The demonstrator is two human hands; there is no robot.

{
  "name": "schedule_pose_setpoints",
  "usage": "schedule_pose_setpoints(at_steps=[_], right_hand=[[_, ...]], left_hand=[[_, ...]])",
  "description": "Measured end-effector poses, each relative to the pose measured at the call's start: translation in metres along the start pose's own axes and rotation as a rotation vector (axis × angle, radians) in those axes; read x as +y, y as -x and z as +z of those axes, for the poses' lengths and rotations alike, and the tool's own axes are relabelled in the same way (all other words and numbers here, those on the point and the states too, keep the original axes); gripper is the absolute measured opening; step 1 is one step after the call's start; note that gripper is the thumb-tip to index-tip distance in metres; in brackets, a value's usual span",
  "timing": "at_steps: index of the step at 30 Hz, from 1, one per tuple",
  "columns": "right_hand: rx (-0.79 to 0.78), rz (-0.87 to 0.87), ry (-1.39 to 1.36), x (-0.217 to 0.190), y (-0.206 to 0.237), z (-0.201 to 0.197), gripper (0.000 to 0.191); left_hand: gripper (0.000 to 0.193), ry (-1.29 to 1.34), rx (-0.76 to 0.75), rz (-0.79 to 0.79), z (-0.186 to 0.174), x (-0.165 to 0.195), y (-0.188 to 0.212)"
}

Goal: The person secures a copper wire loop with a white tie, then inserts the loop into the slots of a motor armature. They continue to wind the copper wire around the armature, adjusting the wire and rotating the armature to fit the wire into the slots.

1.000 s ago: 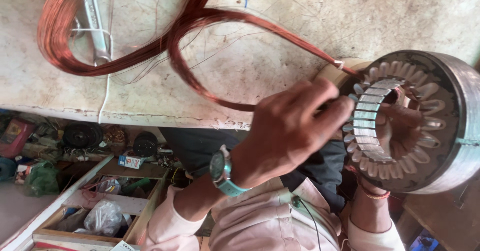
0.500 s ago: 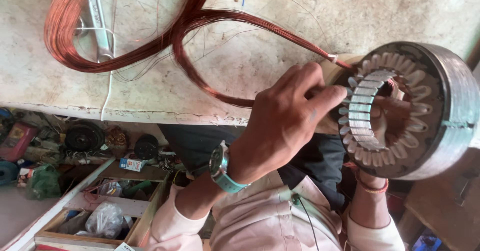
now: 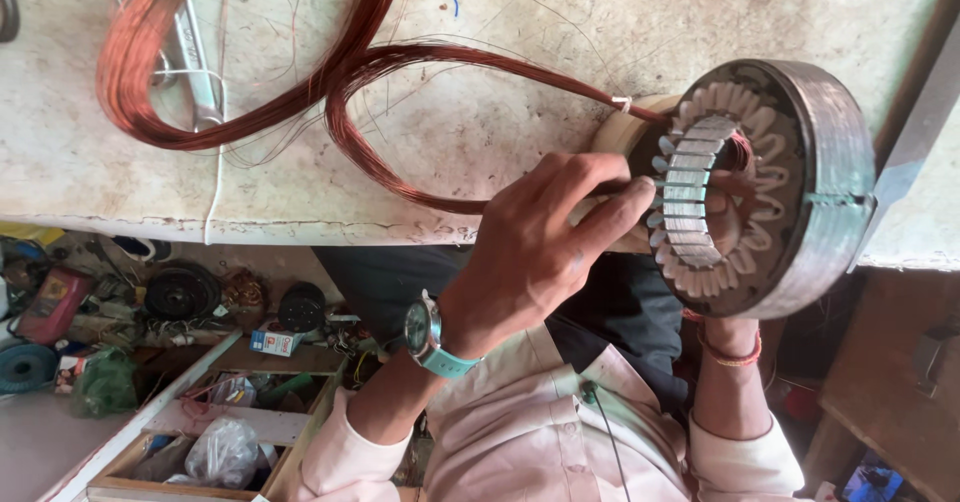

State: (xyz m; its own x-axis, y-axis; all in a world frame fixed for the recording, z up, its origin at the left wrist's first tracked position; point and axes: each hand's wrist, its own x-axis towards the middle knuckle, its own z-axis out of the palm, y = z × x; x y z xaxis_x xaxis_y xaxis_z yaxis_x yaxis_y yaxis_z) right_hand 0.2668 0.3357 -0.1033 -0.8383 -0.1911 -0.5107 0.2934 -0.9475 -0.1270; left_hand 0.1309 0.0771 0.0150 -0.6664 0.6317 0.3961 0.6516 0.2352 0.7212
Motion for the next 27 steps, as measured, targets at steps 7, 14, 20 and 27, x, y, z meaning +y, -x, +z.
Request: schedule_pose_setpoints(at_steps=[7, 14, 20, 27], right_hand=[[0.365, -0.699, 1.176, 0.035, 0.007, 0.071, 0.048], [0.212, -1.227, 1.641, 0.039, -0.003, 0.112, 0.046], [0.145, -1.279, 1.73, 0.042, -0.007, 0.123, 0.025], [0.078, -1.337, 1.855, 0.042, -0.007, 0.139, 0.023]], left_hand=[[0.042, -0.022, -0.03, 0.015, -0.008, -0.004, -0.002], [0.037, -0.162, -0.12, 0.057, -0.011, -0.01, -0.007], [0.047, -0.178, -0.22, 0.011, -0.035, -0.005, -0.009], [0.043, -0.162, -0.259, -0.033, -0.042, -0.001, -0.018]])
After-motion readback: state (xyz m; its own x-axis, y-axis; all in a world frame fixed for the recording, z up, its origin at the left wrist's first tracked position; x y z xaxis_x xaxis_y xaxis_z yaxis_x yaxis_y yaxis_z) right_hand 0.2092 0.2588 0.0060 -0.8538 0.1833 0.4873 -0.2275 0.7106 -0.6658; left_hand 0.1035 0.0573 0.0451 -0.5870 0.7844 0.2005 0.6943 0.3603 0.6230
